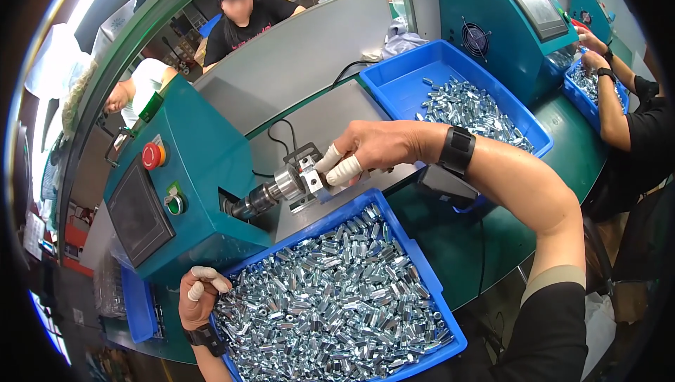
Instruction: Operating a machine to process or stamp small metal components by feeding them from a bin into a jig.
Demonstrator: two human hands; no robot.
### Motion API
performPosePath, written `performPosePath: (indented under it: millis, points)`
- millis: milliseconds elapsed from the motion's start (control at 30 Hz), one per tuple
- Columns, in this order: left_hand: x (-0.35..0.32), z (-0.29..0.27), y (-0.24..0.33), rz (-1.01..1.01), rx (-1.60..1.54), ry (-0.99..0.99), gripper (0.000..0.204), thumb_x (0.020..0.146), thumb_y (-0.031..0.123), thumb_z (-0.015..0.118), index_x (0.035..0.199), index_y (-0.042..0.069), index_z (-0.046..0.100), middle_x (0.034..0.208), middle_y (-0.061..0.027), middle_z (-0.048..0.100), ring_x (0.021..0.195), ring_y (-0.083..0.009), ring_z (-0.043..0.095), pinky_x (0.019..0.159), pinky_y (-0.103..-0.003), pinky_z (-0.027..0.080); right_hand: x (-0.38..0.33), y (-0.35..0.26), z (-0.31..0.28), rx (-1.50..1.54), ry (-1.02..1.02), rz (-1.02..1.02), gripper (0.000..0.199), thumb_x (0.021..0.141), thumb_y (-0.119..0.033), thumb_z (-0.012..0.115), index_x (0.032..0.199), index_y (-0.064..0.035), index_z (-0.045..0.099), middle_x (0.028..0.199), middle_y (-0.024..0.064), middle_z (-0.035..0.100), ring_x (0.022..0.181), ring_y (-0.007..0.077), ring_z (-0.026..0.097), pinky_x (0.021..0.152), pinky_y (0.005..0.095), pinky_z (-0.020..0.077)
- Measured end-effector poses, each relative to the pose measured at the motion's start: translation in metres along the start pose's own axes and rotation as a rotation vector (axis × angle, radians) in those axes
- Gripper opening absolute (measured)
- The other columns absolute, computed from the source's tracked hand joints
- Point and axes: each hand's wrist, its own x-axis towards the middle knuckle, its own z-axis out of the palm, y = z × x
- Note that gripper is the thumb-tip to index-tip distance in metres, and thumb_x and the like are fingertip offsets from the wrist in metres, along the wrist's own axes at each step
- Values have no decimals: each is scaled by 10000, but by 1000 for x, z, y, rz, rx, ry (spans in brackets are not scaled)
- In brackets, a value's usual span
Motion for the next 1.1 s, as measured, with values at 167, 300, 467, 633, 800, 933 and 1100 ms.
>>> performPosePath:
  millis: [167,300,467,633,800,933,1100]
  points:
    - [1,3,1,-3,1,21,436,937,375,683,1158,2,639,897,-148,712,856,-255,671,822,-389,531,7,4,-2,-13,-74,-3,469,906,-319,719,1276,-35,669,958,47,692,803,103,577,747,261,481]
    - [2,2,0,-7,11,34,444,931,383,688,1150,0,637,884,-144,710,850,-254,670,816,-390,530,5,4,4,108,-51,-88,456,910,-302,723,1269,-27,670,1066,75,700,927,131,620,839,279,498]
    - [1,2,0,-12,19,46,450,927,388,693,1140,-4,635,875,-142,708,843,-255,668,808,-390,530,1,3,9,113,-2,-139,443,913,-281,724,1261,-13,668,1178,107,691,1075,180,632,952,306,485]
    - [1,-2,-1,-15,8,34,444,922,372,700,1146,-6,635,898,-153,713,870,-269,675,833,-406,532,1,-1,10,97,19,-117,433,913,-264,725,1256,-7,669,1187,116,693,1090,195,639,973,316,481]
    - [0,-4,-1,-33,-27,8,429,918,336,710,1164,-7,636,949,-174,725,937,-296,689,895,-436,534,1,-1,11,44,25,-123,437,912,-272,726,1255,-7,669,1186,122,692,1085,201,644,980,320,478]
    - [-1,-5,-2,-32,-33,4,429,918,332,710,1167,-9,635,955,-176,725,945,-298,688,900,-437,532,2,3,12,70,35,-153,432,916,-268,719,1258,-10,668,1138,114,707,1027,186,650,939,307,494]
    - [1,1,-2,-11,10,32,450,926,378,695,1151,-7,633,887,-151,708,867,-261,671,830,-392,531,3,8,11,84,45,-104,405,922,-274,707,1241,-26,688,1077,103,722,914,143,654,834,280,518]
